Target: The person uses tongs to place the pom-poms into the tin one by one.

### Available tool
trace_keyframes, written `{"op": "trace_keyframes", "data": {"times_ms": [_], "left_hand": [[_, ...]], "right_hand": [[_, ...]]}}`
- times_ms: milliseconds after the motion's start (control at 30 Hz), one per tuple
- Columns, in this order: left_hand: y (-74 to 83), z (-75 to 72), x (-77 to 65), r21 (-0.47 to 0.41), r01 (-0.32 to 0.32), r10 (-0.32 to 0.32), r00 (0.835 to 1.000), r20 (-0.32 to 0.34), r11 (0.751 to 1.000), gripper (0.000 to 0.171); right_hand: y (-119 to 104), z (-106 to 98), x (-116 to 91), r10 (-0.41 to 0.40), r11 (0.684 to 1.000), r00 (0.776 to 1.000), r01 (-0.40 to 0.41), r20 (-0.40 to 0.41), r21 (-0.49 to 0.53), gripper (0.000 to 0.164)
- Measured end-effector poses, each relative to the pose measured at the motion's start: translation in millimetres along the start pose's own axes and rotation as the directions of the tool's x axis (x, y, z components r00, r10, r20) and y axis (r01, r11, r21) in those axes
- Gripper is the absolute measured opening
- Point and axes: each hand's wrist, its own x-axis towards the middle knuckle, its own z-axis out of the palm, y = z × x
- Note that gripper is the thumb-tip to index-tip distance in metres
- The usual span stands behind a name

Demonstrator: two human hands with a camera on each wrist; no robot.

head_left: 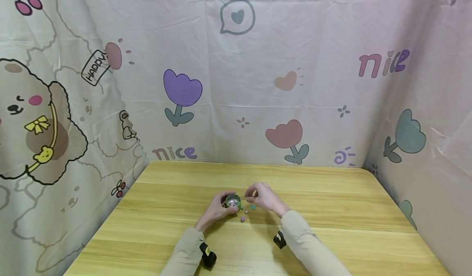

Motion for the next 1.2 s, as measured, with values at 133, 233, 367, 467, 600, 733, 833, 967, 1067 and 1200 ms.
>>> {"op": "trace_keyframes", "data": {"times_ms": [133,233,367,467,600,733,833,967,1067,1200], "left_hand": [[0.8,0.4,-0.3,-0.005,-0.004,0.004,1.000,0.001,1.000,0.061],[0.5,0.3,-0.3,-0.001,-0.008,0.008,1.000,0.003,1.000,0.061],[0.2,0.1,-0.5,0.001,-0.011,0.011,1.000,0.009,1.000,0.061],[0.0,0.1,-0.5,0.000,-0.010,0.010,1.000,0.012,1.000,0.061],[-0.5,0.4,0.3,0.005,-0.002,0.002,1.000,0.009,1.000,0.061],[-0.5,0.3,0.8,0.006,-0.004,0.004,1.000,0.003,1.000,0.061],[-0.3,0.0,0.5,-0.001,-0.007,0.007,1.000,0.003,1.000,0.062],[-0.5,-0.2,0.6,-0.003,-0.001,0.001,1.000,-0.001,1.000,0.062],[-1.3,-0.3,1.1,-0.002,0.003,-0.003,1.000,-0.007,1.000,0.062],[-1.5,0.2,1.3,-0.004,-0.003,0.003,1.000,-0.002,1.000,0.061]], "right_hand": [[-0.6,1.5,2.3,0.011,1.000,1.000,-0.011,0.004,0.001,0.010],[-1.0,2.7,3.6,0.019,1.000,1.000,-0.019,0.002,-0.004,0.010],[-0.9,3.8,5.0,0.032,0.999,0.999,-0.032,-0.006,-0.003,0.010],[-0.9,4.2,5.8,0.046,0.999,0.999,-0.046,-0.010,-0.001,0.010],[-1.4,3.7,5.9,0.049,0.999,0.999,-0.049,-0.014,-0.001,0.010],[-1.0,1.9,4.3,0.036,0.999,0.999,-0.036,-0.016,0.005,0.010],[2.0,-0.7,1.4,0.029,1.000,0.999,-0.029,-0.020,0.000,0.010],[7.7,-4.4,-3.0,0.029,0.999,0.999,-0.029,-0.019,-0.017,0.008],[10.8,-5.8,-4.9,0.034,0.999,0.999,-0.034,-0.012,-0.025,0.008],[13.4,-5.3,-7.0,0.035,0.998,0.999,-0.035,-0.004,-0.051,0.008]]}}
